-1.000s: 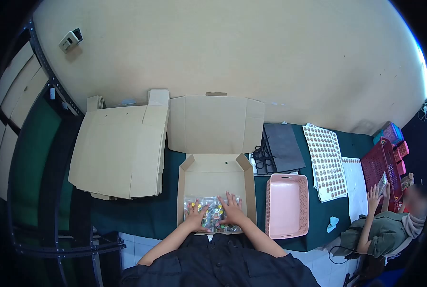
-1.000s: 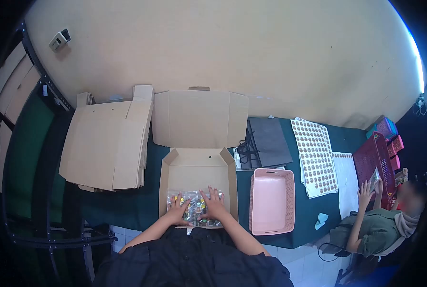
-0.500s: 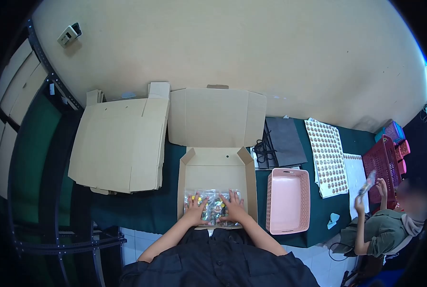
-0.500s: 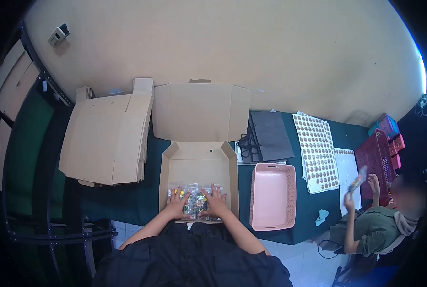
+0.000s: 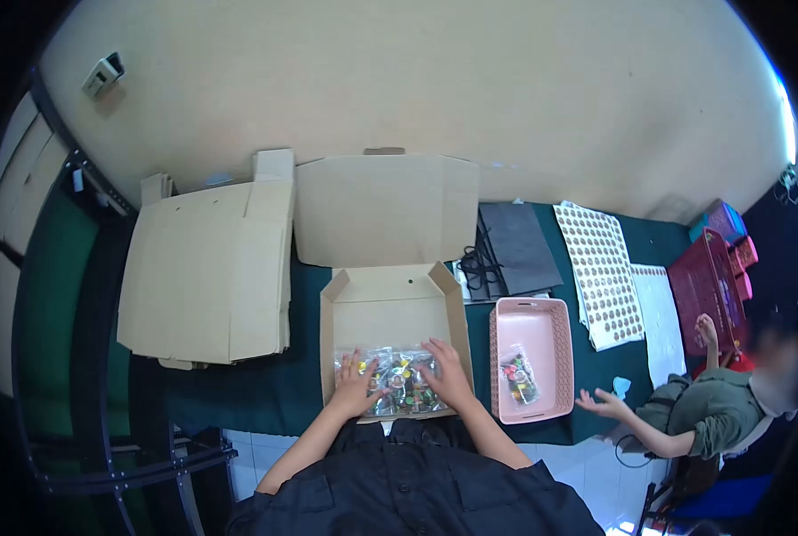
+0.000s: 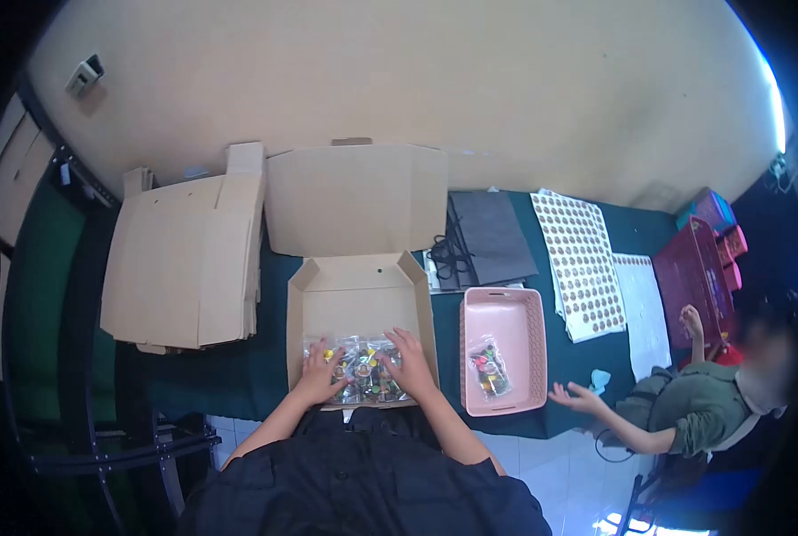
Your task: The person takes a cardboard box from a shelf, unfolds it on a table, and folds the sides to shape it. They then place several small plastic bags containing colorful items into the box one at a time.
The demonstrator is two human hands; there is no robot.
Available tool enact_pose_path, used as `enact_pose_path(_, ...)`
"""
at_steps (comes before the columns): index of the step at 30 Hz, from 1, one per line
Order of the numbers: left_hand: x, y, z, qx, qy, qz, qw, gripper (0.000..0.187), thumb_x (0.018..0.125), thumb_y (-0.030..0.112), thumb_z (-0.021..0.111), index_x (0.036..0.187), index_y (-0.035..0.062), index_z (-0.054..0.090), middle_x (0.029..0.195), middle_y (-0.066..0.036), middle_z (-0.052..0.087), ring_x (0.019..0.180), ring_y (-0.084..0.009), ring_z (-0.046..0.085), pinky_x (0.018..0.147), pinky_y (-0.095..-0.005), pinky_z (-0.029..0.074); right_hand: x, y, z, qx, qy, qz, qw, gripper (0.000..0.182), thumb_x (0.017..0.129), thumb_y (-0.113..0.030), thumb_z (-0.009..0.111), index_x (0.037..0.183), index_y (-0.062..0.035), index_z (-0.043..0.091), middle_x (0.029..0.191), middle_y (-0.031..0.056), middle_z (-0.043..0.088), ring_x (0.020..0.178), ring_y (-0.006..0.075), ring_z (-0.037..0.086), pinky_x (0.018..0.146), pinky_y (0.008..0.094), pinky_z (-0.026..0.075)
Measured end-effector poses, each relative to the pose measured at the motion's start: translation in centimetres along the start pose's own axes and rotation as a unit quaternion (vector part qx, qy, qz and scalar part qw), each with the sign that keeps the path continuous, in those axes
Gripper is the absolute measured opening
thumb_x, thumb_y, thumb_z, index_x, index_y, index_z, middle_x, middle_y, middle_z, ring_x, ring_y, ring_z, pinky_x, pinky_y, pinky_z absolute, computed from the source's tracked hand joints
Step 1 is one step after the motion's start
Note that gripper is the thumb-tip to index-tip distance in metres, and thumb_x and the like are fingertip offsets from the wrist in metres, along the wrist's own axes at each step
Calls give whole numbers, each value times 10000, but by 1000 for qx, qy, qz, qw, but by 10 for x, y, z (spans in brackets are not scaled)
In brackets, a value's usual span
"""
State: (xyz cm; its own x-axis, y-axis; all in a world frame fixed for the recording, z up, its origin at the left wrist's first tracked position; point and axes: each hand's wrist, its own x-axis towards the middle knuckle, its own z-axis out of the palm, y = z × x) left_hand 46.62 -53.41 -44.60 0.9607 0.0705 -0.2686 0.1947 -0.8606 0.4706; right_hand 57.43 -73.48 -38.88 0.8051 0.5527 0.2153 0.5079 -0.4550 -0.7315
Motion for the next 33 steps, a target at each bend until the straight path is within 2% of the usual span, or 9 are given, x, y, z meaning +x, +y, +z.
enact_pose_path(5, 0, 1, -17, -33, 25, -7, 999, 691, 778, 426, 562, 1356, 191, 265, 1413, -222, 55, 1287, -445, 79, 1003, -571, 151, -6, 16, -53, -53, 226, 50, 971, 140, 807, -43, 529, 939, -32, 577, 901, 136, 575, 895, 284, 529, 828, 365, 397)
enact_pose_path(7, 1, -1, -17, -40, 45, -14, 998, 703, 771, 417, 572, 1355, 175, 264, 1413, -223, 55, 1288, -440, 83, 1005, -565, 155, -22, 49, -67, -136, 270, 110, 947, 262, 792, -24, 519, 1054, -24, 521, 977, 182, 538, 942, 317, 499, 828, 402, 392)
enact_pose_path(11, 2, 1, -25, -43, 36, -19, 998, 705, 775, 382, 579, 1361, 172, 248, 1414, -223, 40, 1287, -443, 79, 1004, -563, 155, -70, 98, -80, -318, 225, 440, 809, 573, 733, -136, 620, 1229, 2, 367, 1029, 234, 532, 1004, 342, 495, 845, 440, 388)
enact_pose_path(14, 2, 0, -26, -51, 43, -19, 998, 708, 775, 368, 583, 1363, 169, 241, 1413, -224, 38, 1286, -444, 79, 1005, -560, 154, -101, 126, -87, -144, 167, 544, 810, 625, 680, -189, 696, 1195, 29, 418, 997, 224, 567, 936, 333, 554, 800, 409, 424)
enact_pose_path(19, 4, 0, -28, -99, 58, -1, 993, 692, 787, 362, 577, 1358, 153, 247, 1407, -227, 57, 1284, -443, 82, 1021, -514, 169, -104, 165, -93, 68, 275, 475, 833, 494, 689, -217, 720, 1054, 63, 537, 952, 194, 585, 834, 250, 595, 676, 325, 464)
enact_pose_path(21, 7, 4, -31, -132, 72, 16, 988, 673, 794, 356, 573, 1352, 146, 259, 1404, -226, 65, 1284, -438, 86, 1024, -498, 180, -74, 137, -103, 131, 382, 280, 871, 422, 756, -198, 670, 1051, 62, 519, 962, 138, 580, 802, 222, 590, 644, 327, 473)
enact_pose_path(27, 18, 55, -64, -293, 52, 97, 950, 516, 851, 264, 524, 1311, 124, 336, 1353, -222, 223, 1270, -333, 236, 1008, -427, 247, 4, -12, -84, 445, 164, 270, 838, 338, 831, -161, 581, 1124, -17, 490, 969, 62, 584, 821, 123, 571, 681, 249, 475)
enact_pose_path(29, 19, 77, -73, -480, 28, 132, 867, 474, 864, 239, 514, 1293, 105, 364, 1311, -199, 313, 1257, -261, 284, 991, -376, 274, 10, -22, -49, 441, 72, 201, 872, 409, 833, -161, 588, 1187, -11, 449, 1048, 81, 564, 925, 134, 551, 775, 256, 458)
enact_pose_path(33, 14, 102, -74, -586, 88, 51, 804, 493, 875, 325, 518, 1240, 15, 401, 1100, -70, 514, 921, -121, 522, 735, -231, 452, 11, -50, 5, 503, 24, 203, 840, 440, 873, -205, 539, 1216, 36, 406, 1078, 109, 545, 966, 138, 528, 823, 247, 419)
